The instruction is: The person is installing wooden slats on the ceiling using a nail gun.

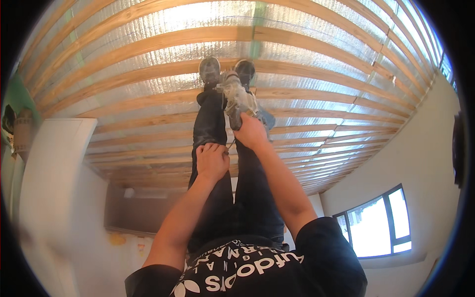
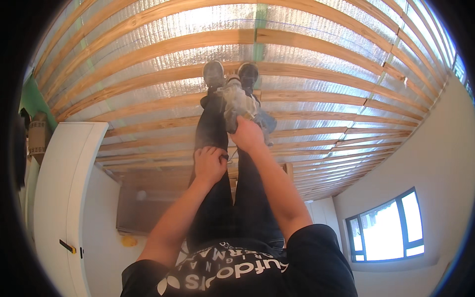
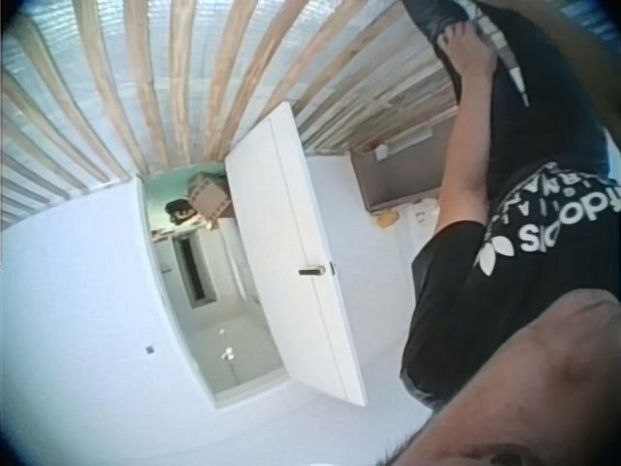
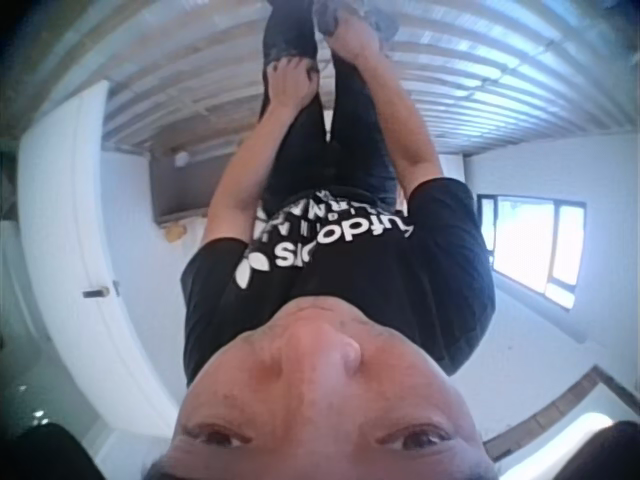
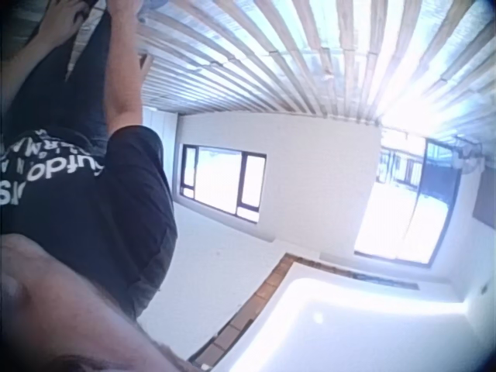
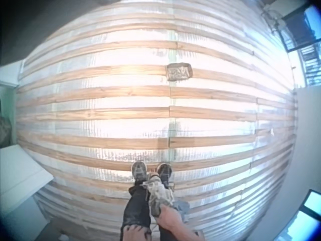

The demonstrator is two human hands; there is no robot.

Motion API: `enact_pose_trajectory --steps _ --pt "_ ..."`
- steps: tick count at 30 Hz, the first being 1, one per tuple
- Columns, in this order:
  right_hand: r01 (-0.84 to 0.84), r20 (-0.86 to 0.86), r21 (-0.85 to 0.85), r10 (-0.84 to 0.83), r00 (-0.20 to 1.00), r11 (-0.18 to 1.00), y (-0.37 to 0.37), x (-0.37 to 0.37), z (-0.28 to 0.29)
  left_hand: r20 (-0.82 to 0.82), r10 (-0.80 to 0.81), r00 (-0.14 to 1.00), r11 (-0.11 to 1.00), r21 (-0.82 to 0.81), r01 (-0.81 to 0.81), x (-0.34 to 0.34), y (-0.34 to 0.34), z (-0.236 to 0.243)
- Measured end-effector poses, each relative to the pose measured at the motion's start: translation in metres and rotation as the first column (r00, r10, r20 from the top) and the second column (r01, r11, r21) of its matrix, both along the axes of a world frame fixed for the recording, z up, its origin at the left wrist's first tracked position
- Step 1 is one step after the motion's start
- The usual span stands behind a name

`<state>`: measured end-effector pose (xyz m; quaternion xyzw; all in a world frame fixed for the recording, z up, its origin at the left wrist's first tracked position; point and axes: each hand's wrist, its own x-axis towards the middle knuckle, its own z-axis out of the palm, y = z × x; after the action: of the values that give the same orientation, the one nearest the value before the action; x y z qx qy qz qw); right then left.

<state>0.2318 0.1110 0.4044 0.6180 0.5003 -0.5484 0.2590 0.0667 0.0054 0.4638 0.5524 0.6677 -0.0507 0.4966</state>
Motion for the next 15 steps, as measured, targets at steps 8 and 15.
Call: enact_pose_trajectory --steps 8,15 --pt "-0.031 0.001 -0.033 0.031 1.0 0.999 0.007 0.0 -0.007 -0.005 -0.001 1.0 1.0 -0.009 0.0 0.006 0.006 -0.005" --pt "-0.06 0.011 -0.077 0.061 0.998 0.995 0.014 -0.005 -0.009 0.006 0.019 1.0 1.0 0.007 -0.019 0.006 0.014 -0.004"
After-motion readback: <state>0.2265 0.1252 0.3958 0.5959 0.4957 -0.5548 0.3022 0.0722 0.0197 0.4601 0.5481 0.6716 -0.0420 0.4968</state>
